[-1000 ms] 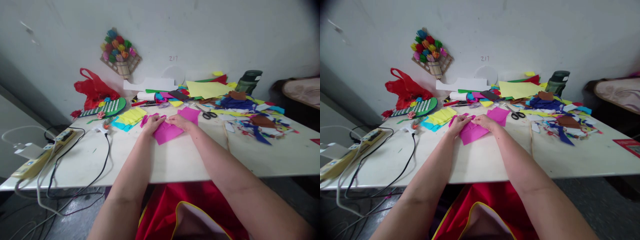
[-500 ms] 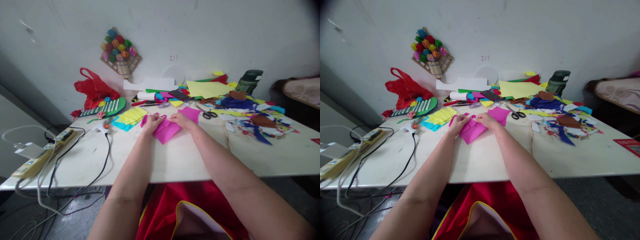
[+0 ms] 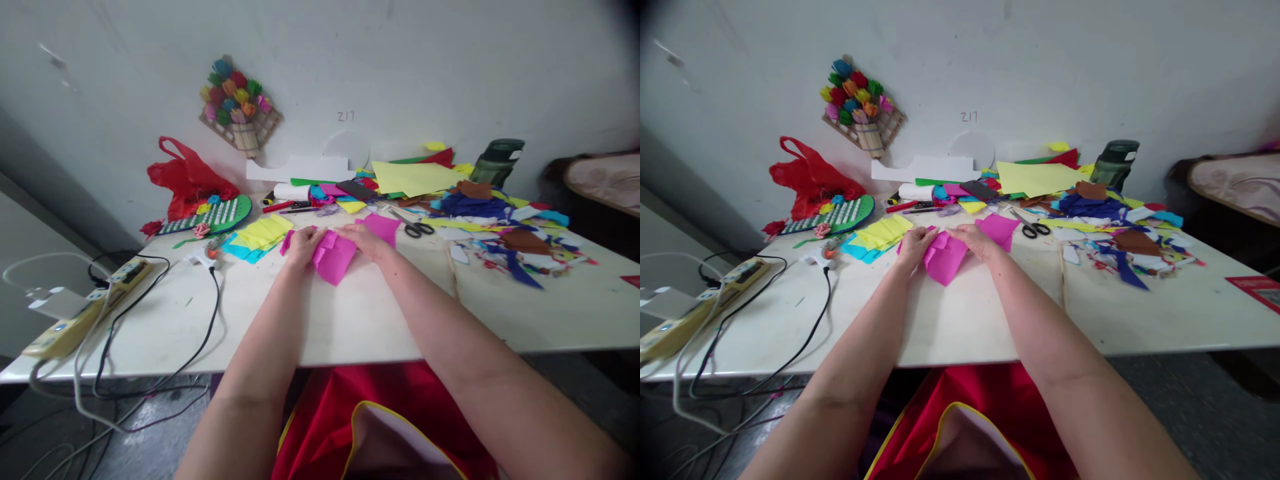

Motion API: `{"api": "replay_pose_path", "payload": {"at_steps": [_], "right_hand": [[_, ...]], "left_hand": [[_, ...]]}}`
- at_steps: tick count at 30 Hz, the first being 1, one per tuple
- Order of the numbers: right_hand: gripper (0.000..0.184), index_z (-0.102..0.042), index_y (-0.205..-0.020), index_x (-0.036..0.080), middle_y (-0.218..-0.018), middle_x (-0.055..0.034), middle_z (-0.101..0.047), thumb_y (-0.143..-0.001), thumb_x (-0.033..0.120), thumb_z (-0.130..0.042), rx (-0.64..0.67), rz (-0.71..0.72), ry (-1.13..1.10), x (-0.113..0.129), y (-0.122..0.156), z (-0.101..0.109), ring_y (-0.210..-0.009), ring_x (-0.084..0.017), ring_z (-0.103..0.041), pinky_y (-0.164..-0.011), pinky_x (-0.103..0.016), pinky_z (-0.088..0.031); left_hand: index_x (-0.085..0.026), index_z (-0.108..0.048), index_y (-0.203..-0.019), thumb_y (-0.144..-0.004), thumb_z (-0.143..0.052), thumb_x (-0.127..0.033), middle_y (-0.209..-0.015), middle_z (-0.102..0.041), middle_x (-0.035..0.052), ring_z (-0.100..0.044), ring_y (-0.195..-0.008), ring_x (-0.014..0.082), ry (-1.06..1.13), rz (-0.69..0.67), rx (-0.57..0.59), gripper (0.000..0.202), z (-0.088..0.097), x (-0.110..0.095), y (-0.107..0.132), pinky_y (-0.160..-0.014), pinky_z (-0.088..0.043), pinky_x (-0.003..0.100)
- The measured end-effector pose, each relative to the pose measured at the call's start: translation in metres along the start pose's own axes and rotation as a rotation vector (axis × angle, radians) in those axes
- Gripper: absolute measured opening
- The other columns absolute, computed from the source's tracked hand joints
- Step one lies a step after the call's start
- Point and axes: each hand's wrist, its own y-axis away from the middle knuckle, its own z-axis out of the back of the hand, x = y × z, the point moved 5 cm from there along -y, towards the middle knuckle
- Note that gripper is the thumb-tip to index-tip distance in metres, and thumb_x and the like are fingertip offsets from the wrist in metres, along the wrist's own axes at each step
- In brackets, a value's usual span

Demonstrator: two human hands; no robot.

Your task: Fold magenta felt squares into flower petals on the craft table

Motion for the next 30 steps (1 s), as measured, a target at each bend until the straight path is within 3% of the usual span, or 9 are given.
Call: {"api": "replay_pose_path", "payload": {"at_steps": [5,10,18,26,30], "right_hand": [[0.035,-0.062,-0.081,0.017,-0.067,-0.0035,-0.066,-0.062,0.046,-0.07,-0.024,-0.077,-0.209,-0.004,-0.001,-0.004,-0.062,-0.017,-0.059,-0.058,-0.028,-0.045],[0.034,-0.063,-0.081,0.016,-0.069,-0.0063,-0.068,-0.062,0.043,-0.072,0.031,-0.104,-0.221,-0.004,0.001,-0.011,-0.068,-0.02,-0.063,-0.063,-0.03,-0.047],[0.043,-0.061,-0.087,0.016,-0.069,-0.0039,-0.067,-0.053,0.034,-0.08,-0.046,-0.149,-0.102,-0.005,0.006,-0.01,-0.073,-0.019,-0.062,-0.068,-0.031,-0.047],[0.038,-0.063,-0.08,0.016,-0.067,-0.0018,-0.067,-0.048,0.026,-0.081,0.013,-0.097,-0.094,-0.007,0.002,-0.017,-0.068,-0.017,-0.061,-0.069,-0.031,-0.049],[0.034,-0.064,-0.076,0.015,-0.07,-0.0014,-0.068,-0.046,0.021,-0.08,-0.079,-0.059,-0.069,-0.006,-0.001,-0.016,-0.071,-0.016,-0.061,-0.074,-0.03,-0.048]], "left_hand": [[-0.018,-0.043,-0.056,-0.076,-0.051,-0.05,-0.051,-0.038,-0.0039,-0.037,-0.053,0.0089,-0.04,0.029,-0.192,0.039,0.006,0.003,-0.003,-0.05,-0.028,0.021],[-0.019,-0.042,-0.057,-0.079,-0.047,-0.049,-0.053,-0.041,-0.0031,-0.04,-0.056,0.0105,-0.065,0.03,-0.302,0.038,0.011,0.002,-0.002,-0.054,-0.029,0.023],[-0.02,-0.044,-0.059,-0.08,-0.045,-0.051,-0.055,-0.045,-0.0017,-0.042,-0.057,0.0123,-0.146,0.05,-0.291,0.037,0.008,0.002,-0.001,-0.055,-0.029,0.024],[-0.02,-0.045,-0.06,-0.079,-0.045,-0.053,-0.055,-0.046,-0.0005,-0.043,-0.056,0.0139,-0.227,0.043,-0.311,0.038,0.007,-0.002,0.001,-0.055,-0.025,0.025],[-0.02,-0.047,-0.06,-0.081,-0.044,-0.052,-0.056,-0.048,-0.0005,-0.043,-0.056,0.013,-0.274,0.017,-0.296,0.038,0.004,-0.005,0.002,-0.055,-0.026,0.025]]}}
